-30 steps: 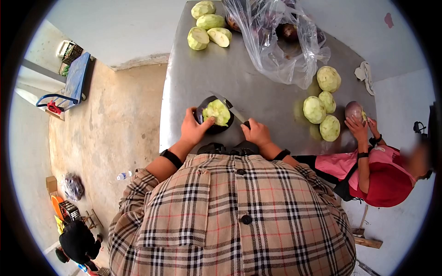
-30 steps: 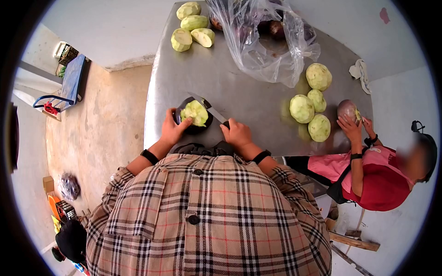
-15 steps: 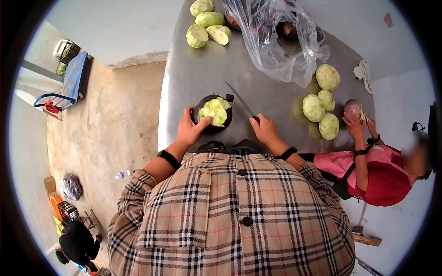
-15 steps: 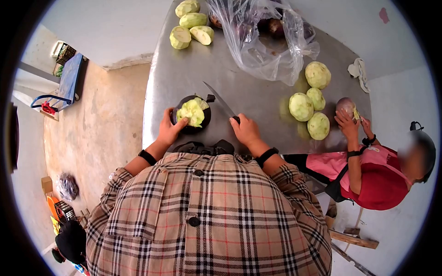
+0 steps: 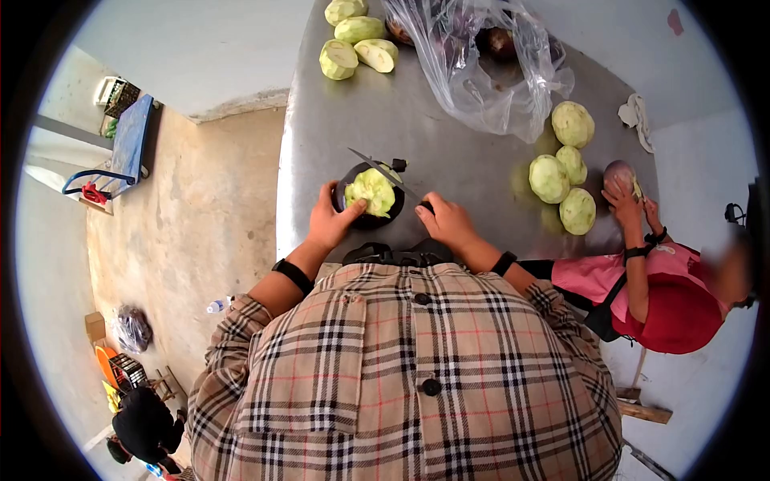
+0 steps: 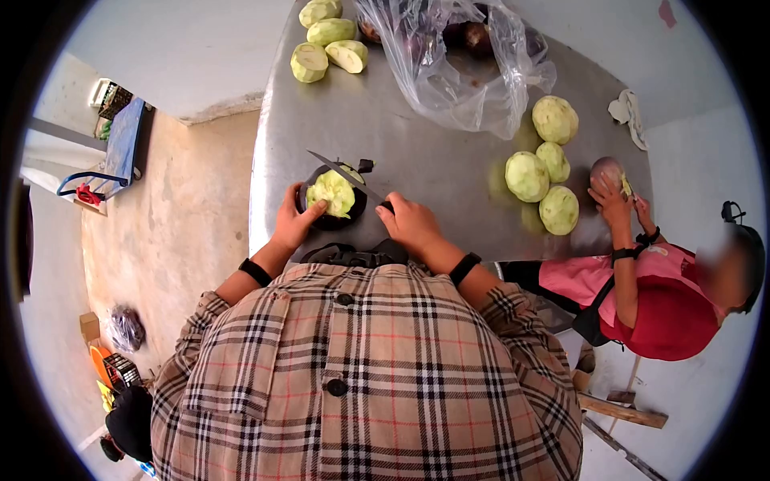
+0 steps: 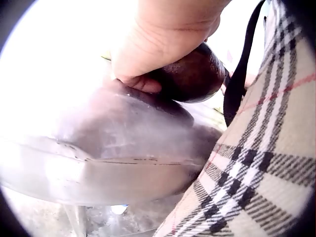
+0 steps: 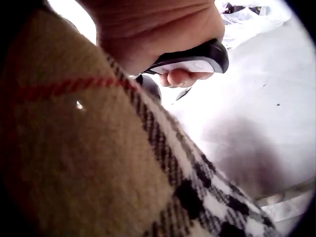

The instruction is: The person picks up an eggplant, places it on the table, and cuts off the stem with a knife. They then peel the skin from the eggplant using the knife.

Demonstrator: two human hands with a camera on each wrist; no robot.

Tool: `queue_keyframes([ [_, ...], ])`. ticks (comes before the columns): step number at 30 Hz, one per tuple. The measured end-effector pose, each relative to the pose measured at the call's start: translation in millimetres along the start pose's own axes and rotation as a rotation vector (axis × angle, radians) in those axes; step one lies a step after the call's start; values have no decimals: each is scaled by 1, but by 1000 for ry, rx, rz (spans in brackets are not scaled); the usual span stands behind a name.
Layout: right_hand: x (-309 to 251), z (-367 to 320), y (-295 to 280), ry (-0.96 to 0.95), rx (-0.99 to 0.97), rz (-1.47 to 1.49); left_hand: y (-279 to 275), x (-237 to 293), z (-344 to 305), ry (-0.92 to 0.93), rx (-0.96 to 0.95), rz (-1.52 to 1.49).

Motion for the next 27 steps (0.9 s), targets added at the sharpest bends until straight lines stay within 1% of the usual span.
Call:
queue_keyframes([
  [7, -7, 12, -1, -62, -1, -53, 1, -5, 0, 9, -2, -41],
  [11, -14, 21, -2, -34, -15, -114, 0, -3, 0, 35, -8, -18],
  [13, -14, 24, 0, -35, -6, -130, 0, -3, 1, 14, -18, -43],
  [17, -10, 25, 3, -5, -17, -114, 2, -9, 3, 1, -18, -58],
  [20, 1, 25, 10, 42, -50, -121, -1, 1, 3, -19, -22, -45],
  [21, 17, 25, 19, 65, -66, -137, 0, -2, 3, -3, -41, -87],
  [23, 28, 24, 18, 95, -79, -144, 3, -12, 6, 34, -80, -171],
  [27, 30, 17, 14, 140, -71, -106, 4, -8, 4, 60, -84, -162],
])
Point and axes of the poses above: each hand's wrist, its own z-axis towards the middle knuckle, its own y-axis out of the palm, x = y × z, the point moved 4 cm from there along z, towards the middle knuckle, and after that the axes turned 1 degree about z, right-handed, at the moved point
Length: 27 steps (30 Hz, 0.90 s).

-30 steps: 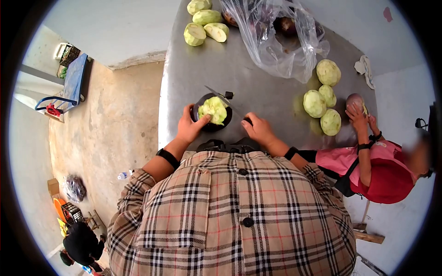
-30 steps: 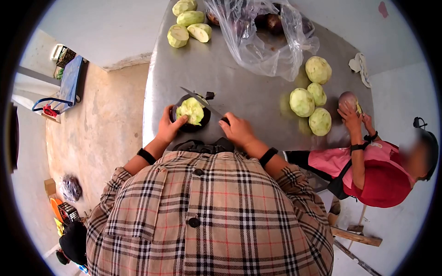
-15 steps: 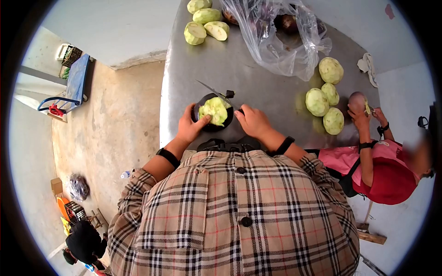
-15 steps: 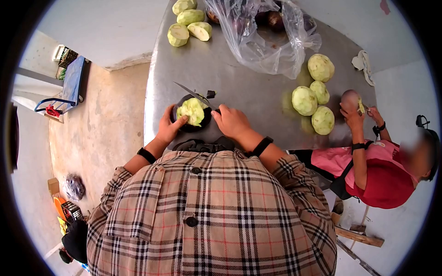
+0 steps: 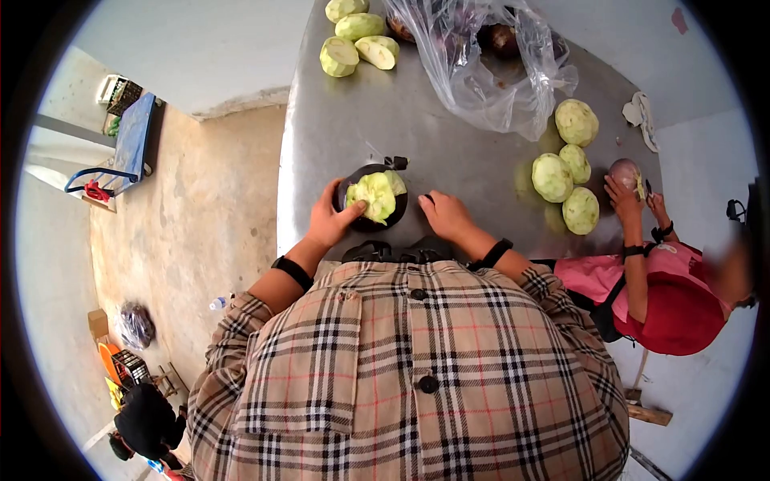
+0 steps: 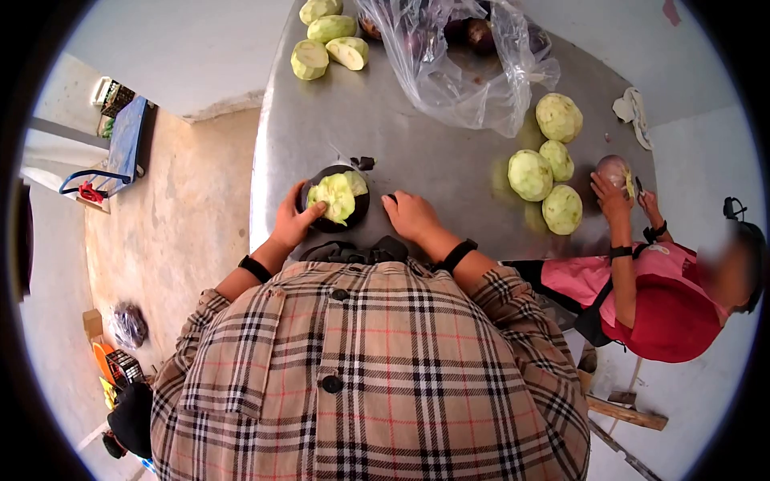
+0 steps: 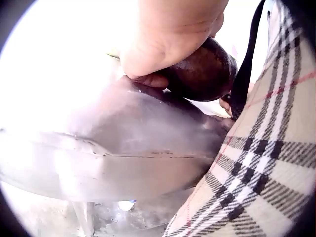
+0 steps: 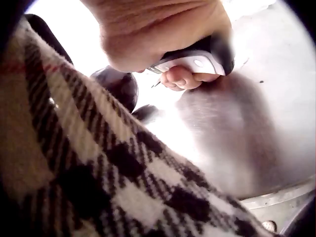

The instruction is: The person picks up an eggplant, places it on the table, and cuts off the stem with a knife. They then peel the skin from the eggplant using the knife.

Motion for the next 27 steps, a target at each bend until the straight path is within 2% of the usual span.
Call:
queue_keyframes([
  [4, 9, 2, -1, -26, 40, 194, -1, -4, -1, -27, 13, -37],
  [8, 10, -2, -2, -88, 52, 159, -1, 1, 2, -109, 9, -103],
  [14, -20, -12, -16, -160, 89, 144, -7, 22, 18, -35, -4, -22],
  [18, -26, -14, -13, -227, 138, 123, -5, 20, 25, -90, 29, -95],
  [19, -26, -15, -12, -244, 154, 105, -5, 25, 22, -94, 22, -11],
  [22, -27, -17, -12, -261, 163, 76, -2, 21, 17, 27, 86, 119],
  [26, -32, -18, -14, -288, 188, 5, 4, 18, 6, -36, 61, -72],
  [27, -34, -19, -15, -294, 186, -12, 5, 16, 4, -47, 59, -44],
])
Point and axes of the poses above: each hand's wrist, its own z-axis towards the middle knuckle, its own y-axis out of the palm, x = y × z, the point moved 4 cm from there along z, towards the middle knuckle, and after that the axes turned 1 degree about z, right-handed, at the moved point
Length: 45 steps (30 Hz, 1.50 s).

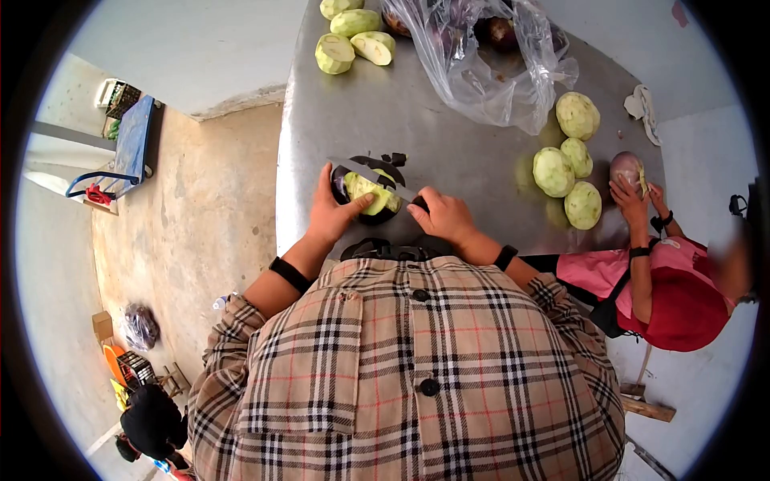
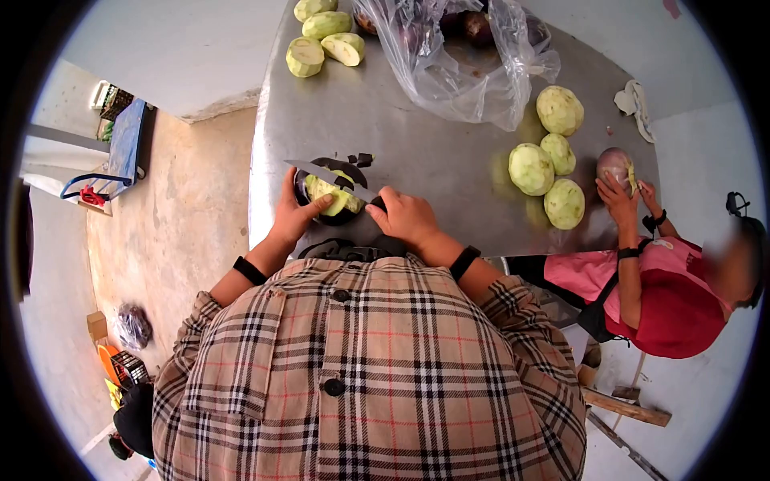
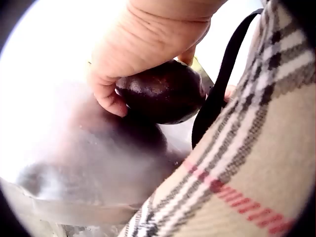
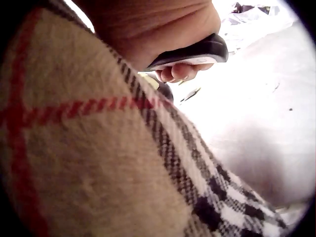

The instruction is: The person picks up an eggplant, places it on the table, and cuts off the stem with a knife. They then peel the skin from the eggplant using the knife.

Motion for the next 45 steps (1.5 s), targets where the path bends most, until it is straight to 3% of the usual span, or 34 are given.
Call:
queue_keyframes([
  [5, -7, 2, -1, -45, -1, -42, 2, 4, -8, -73, 17, 58],
  [11, -5, 4, 2, -96, 30, -66, 3, -3, -3, -84, -72, -103],
  [14, -3, 4, 4, -125, 57, -92, 2, 9, -2, -112, -134, -39],
  [23, 6, 1, 1, -147, 83, -116, -4, -8, 12, -49, -129, -59],
  [26, 10, -1, -2, -148, 81, -124, -8, 16, 10, -232, -192, -78],
  [30, 11, -3, -5, -141, 68, -116, -9, 28, 19, -231, -259, -82],
  [36, 9, -3, -7, -112, 32, -131, -7, 11, 4, -190, 42, -141],
  [39, 6, -3, -7, -104, 10, -117, 6, 21, -13, -51, 27, -152],
  [45, -7, 5, -5, -90, -42, -104, 10, 18, -12, -83, -71, -204],
])
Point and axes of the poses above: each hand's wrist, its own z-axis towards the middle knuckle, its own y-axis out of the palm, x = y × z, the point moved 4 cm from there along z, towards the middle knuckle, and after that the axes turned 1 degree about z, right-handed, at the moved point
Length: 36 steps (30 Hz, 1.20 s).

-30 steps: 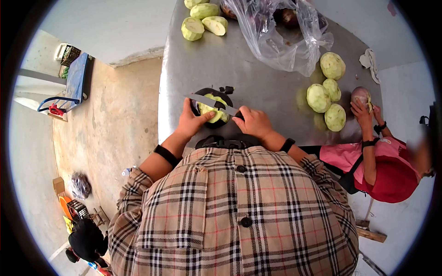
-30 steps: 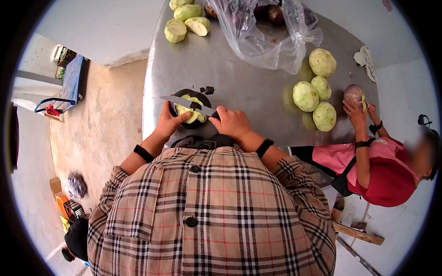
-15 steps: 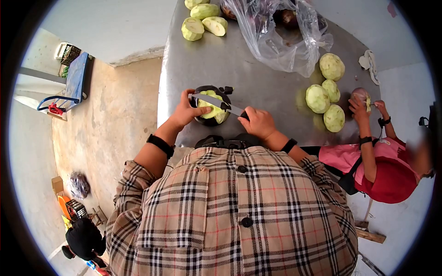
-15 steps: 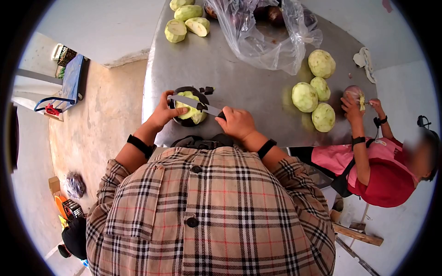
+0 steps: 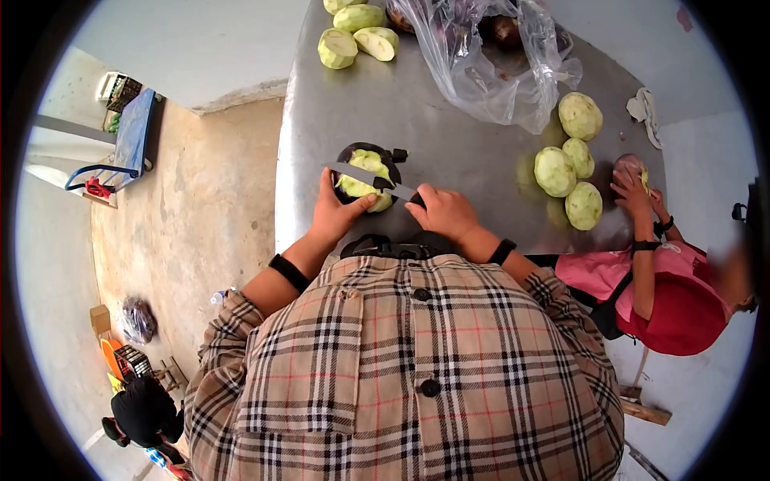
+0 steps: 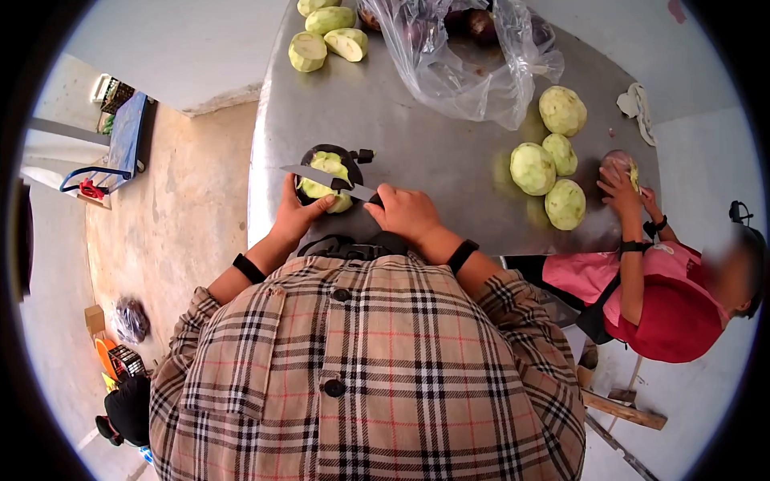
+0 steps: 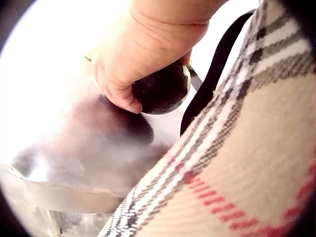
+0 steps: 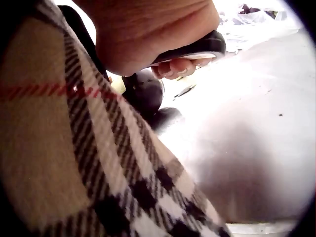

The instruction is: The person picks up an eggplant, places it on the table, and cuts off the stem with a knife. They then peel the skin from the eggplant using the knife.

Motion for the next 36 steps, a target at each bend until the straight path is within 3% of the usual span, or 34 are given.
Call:
queue_keyframes([
  [16, 3, 8, 7, -40, 33, -48, -11, -3, 4, 25, -58, 33],
  [28, 17, 1, 2, -32, 51, -40, -21, 5, 14, -132, -194, -33],
  [31, 17, 0, 1, -20, 17, -48, -25, 14, 19, -263, -281, -8],
  [34, 16, -1, 3, 9, 22, -20, -22, 25, 17, -267, -252, 9],
  [36, 14, -2, 3, 14, 34, -34, -23, 15, 17, -135, -131, 14],
])
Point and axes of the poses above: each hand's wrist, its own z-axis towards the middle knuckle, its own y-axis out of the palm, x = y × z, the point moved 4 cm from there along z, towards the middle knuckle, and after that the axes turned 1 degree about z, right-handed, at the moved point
